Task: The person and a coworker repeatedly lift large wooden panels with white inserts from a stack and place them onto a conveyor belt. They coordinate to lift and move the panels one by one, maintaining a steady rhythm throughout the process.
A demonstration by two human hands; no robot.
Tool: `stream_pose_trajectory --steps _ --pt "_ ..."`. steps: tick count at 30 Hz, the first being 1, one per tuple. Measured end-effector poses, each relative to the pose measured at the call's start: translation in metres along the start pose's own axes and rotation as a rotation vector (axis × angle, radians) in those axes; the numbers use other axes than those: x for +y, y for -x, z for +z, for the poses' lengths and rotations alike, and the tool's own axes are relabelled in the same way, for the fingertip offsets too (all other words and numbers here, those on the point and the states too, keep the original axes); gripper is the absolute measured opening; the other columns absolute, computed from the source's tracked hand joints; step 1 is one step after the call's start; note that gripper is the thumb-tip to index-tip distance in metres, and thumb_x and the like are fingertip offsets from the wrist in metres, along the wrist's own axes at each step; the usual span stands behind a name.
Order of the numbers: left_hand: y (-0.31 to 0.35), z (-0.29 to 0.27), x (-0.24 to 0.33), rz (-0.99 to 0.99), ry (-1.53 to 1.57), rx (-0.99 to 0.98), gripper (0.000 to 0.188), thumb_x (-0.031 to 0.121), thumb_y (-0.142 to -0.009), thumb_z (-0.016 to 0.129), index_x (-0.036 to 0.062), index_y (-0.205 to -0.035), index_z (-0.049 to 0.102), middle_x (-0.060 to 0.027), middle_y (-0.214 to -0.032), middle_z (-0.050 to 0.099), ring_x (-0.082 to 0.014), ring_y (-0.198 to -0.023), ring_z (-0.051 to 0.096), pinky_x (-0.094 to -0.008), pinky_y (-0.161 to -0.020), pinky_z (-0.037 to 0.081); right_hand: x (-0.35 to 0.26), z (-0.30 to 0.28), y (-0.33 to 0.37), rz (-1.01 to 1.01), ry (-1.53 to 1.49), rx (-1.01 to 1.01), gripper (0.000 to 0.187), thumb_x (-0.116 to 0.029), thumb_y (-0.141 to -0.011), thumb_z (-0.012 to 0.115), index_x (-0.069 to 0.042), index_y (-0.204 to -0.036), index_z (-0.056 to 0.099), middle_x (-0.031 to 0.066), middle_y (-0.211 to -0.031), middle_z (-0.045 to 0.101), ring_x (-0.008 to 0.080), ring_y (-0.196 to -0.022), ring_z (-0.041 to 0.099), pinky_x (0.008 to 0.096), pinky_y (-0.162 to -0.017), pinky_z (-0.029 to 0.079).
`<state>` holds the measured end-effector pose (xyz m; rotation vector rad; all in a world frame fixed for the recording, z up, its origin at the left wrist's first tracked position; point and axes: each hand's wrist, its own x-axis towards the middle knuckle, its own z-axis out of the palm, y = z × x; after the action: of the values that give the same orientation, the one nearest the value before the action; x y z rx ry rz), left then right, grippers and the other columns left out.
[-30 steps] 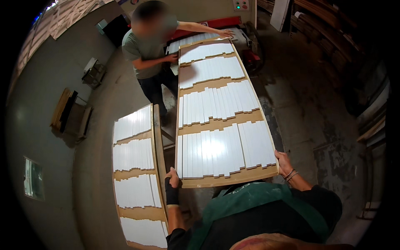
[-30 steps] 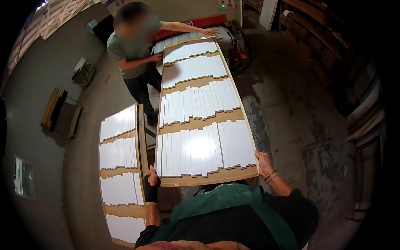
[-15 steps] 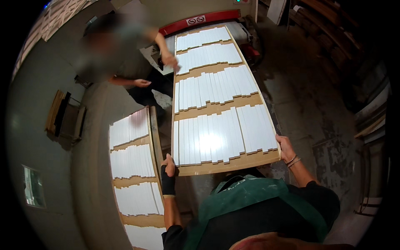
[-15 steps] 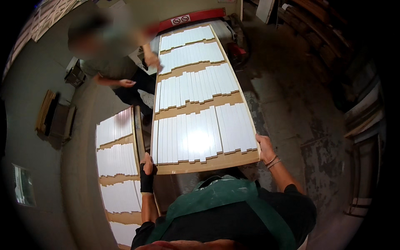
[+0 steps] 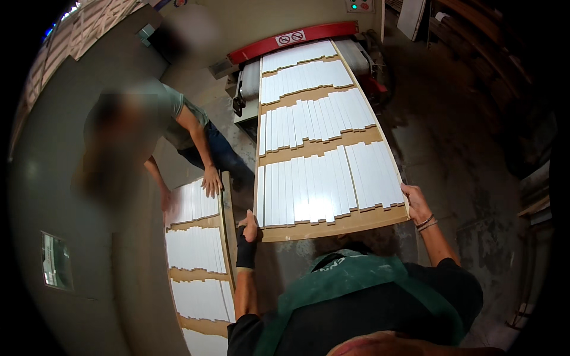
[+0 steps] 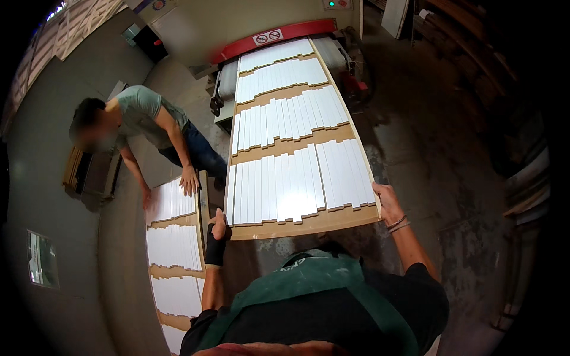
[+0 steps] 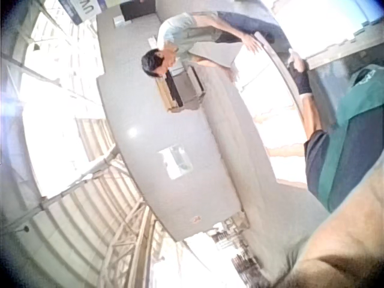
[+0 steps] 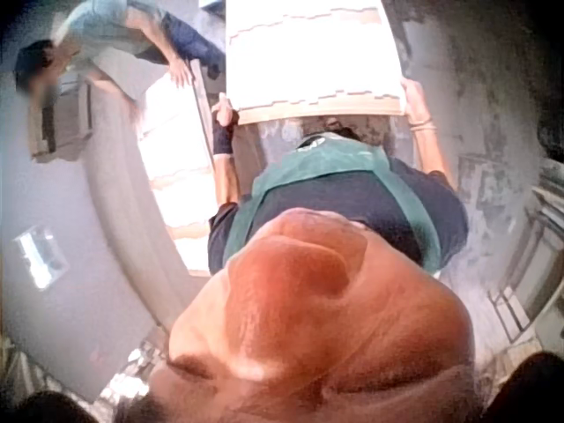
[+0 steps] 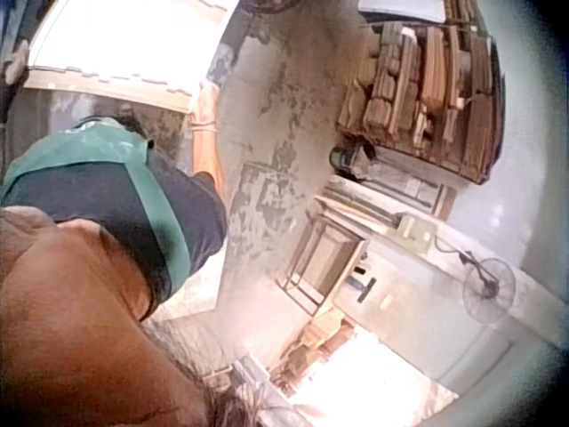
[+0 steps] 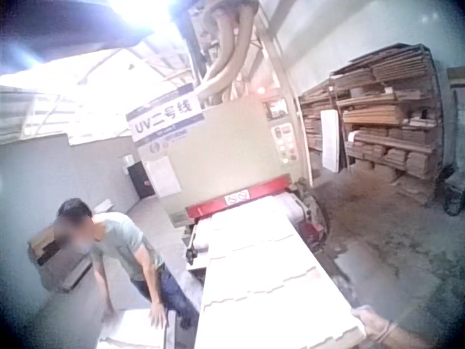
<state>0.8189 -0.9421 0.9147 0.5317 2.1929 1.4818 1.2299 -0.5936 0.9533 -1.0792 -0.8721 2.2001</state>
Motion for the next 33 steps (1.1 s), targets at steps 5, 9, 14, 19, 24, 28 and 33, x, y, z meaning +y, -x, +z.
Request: stream_pose_trajectory --steps 5,9,14,19,24,28,33 --pt "-0.272 0.236 0.088 0.048 -0.071 0.032 0.048 0.034 -0.096 0.046 0.0006 -0.062 0.047 -0.0019 -0.056 0.041 -0.0101 -0.054 0.043 -0.0285 -0.051 0.035 -0.176 -0.059 -0.304 0.039 -0.177 -0.155 0.047 -0.034 -0.093 0.051 0.010 -0.109 0.057 0.0145 -0.103 0.064 0.0199 -0.091 0.063 0.0311 -0.082 0.050" --pt "-0.466 0.411 0.191 0.085 -0.185 0.000 0.051 0.037 -0.097 0.043 -0.0004 -0.063 0.046 -0.0032 -0.056 0.041 -0.0106 -0.055 0.043 -0.0299 -0.052 0.035 -0.284 -0.120 -0.528 0.094 -0.264 -0.207 0.063 -0.049 -0.090 0.050 0.008 -0.117 0.053 0.0159 -0.114 0.060 0.0231 -0.102 0.059 0.0321 -0.089 0.045" --pt "-0.696 0.583 0.183 0.000 -0.178 -0.029 0.050 0.037 -0.097 0.044 0.0008 -0.063 0.047 -0.0016 -0.057 0.042 -0.0102 -0.056 0.043 -0.0286 -0.052 0.035 -0.384 -0.141 -0.745 0.055 -0.633 -0.215 0.071 -0.054 -0.087 0.051 0.003 -0.129 0.043 0.0170 -0.128 0.050 0.0281 -0.120 0.045 0.0399 -0.101 0.035" --pt "-0.851 0.725 0.176 -0.029 -0.124 0.037 0.048 0.036 -0.096 0.046 0.0008 -0.064 0.051 0.0003 -0.059 0.045 -0.0098 -0.056 0.043 -0.0274 -0.054 0.036 -0.427 -0.156 -0.928 0.098 -0.760 -0.228 0.062 -0.044 -0.087 0.055 -0.003 -0.131 0.041 0.0174 -0.131 0.043 0.0332 -0.128 0.035 0.0464 -0.107 0.029" --pt "-0.944 0.805 0.151 -0.059 -0.120 0.036 0.046 0.035 -0.096 0.047 -0.0006 -0.069 0.055 0.0024 -0.062 0.050 -0.0094 -0.057 0.045 -0.0262 -0.054 0.037 -0.428 -0.160 -1.039 0.242 -0.702 -0.340 0.052 -0.031 -0.088 0.055 0.004 -0.124 0.042 0.0207 -0.130 0.042 0.0360 -0.126 0.036 0.0477 -0.109 0.028" --pt "-0.957 0.852 0.092 -0.027 -0.010 -0.008 0.046 0.039 -0.097 0.043 0.0000 -0.075 0.056 0.0004 -0.070 0.052 -0.0105 -0.065 0.045 -0.0265 -0.059 0.038 -0.372 -0.190 -1.102 0.251 -0.588 -0.351 0.040 -0.022 -0.087 0.053 0.007 -0.114 0.045 0.0231 -0.126 0.044 0.0380 -0.123 0.039 0.0485 -0.107 0.032" --pt "-1.014 0.797 0.000 -0.073 -0.038 -0.008 0.045 0.037 -0.099 0.040 0.0017 -0.077 0.058 0.0017 -0.072 0.051 -0.0068 -0.070 0.048 -0.0252 -0.061 0.038 -0.308 -0.145 -1.160 0.285 -0.608 -0.319 0.023 -0.016 -0.085 0.053 0.005 -0.095 0.051 0.0252 -0.117 0.050 0.0413 -0.118 0.043 0.0517 -0.104 0.035"
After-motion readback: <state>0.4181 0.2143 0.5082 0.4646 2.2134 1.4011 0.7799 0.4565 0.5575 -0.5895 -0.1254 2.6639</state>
